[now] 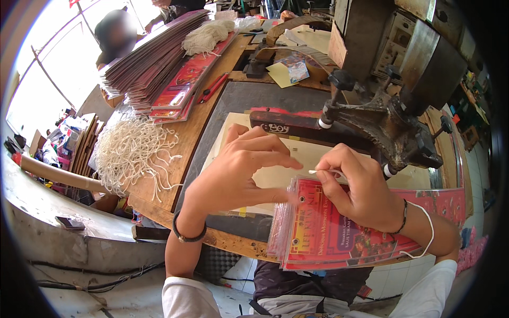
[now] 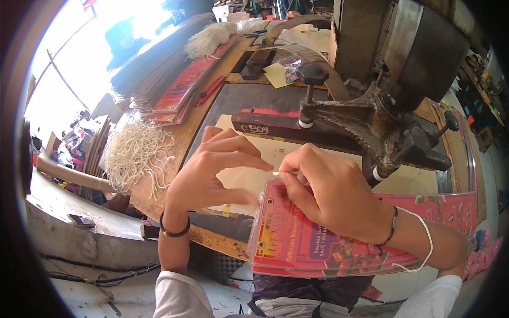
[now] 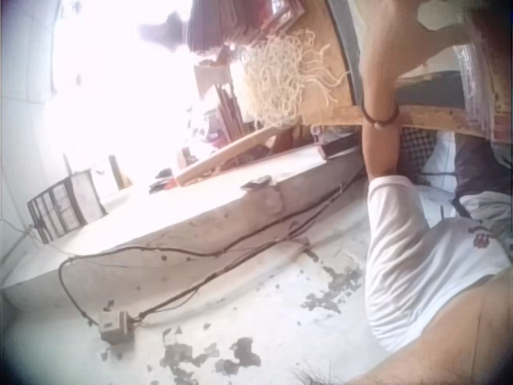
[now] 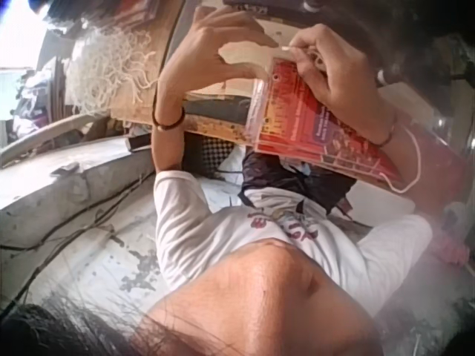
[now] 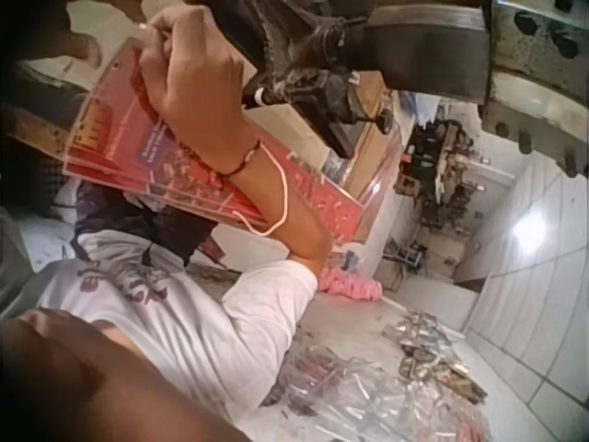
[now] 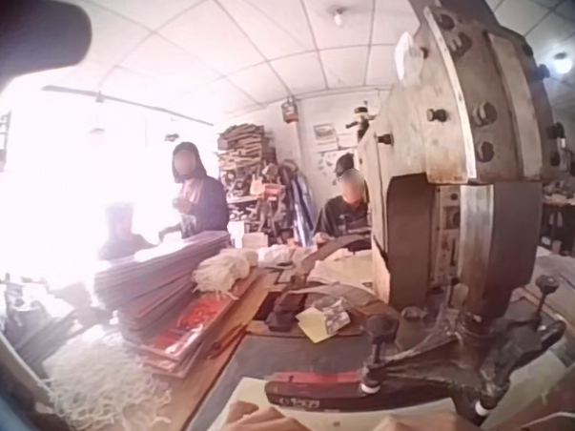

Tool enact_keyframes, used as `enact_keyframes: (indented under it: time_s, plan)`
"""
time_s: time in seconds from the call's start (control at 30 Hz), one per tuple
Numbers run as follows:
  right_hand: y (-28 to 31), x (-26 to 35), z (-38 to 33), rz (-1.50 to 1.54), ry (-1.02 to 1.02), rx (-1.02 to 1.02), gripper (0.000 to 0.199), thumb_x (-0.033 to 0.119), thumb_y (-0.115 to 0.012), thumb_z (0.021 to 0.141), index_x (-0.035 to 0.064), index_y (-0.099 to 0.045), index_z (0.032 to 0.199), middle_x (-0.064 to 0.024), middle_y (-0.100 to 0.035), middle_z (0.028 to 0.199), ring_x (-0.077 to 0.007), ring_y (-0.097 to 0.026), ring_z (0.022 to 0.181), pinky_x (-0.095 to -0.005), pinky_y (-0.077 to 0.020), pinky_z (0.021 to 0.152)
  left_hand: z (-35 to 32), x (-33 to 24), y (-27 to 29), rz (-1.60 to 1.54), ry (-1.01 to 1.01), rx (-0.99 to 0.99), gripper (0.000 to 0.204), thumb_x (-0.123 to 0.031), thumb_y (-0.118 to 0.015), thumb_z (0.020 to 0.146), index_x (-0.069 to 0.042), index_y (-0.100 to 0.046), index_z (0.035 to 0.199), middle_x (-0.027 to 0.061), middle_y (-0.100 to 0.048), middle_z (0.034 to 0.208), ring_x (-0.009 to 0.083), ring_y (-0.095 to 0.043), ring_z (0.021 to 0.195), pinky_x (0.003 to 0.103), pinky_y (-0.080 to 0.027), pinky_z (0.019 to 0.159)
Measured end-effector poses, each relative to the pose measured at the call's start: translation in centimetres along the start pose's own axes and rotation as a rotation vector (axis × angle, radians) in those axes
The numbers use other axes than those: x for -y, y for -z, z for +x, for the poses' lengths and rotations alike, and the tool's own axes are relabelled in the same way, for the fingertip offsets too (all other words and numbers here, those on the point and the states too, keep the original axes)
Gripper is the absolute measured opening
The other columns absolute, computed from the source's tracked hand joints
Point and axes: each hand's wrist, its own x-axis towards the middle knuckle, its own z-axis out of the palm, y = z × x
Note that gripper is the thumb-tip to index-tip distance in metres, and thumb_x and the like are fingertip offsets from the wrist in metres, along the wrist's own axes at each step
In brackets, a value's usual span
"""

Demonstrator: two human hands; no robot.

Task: The person threads a white cord through a hole in a stack of red plastic bags, loops it through itself, and ties a knot to secure the stack.

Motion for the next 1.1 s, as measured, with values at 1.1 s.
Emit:
enact_keyframes:
  time_s: [1.1]
  plan:
    - [2.2,1.7,1.2,-0.251,0.392,0.052,0.029,0.006,-0.073,0.072,0.0044,-0.061,0.098,-0.0064,-0.059,0.089,-0.0227,-0.06,0.079,-0.0318,-0.0533,0.069,0.2,0.7,-2.5,-0.536,-0.019,0.042,0.022,-0.034,-0.081,0.075,-0.015,-0.076,0.085,-0.0071,-0.067,0.088,0.0129,-0.055,0.09,0.034,-0.031,0.085]
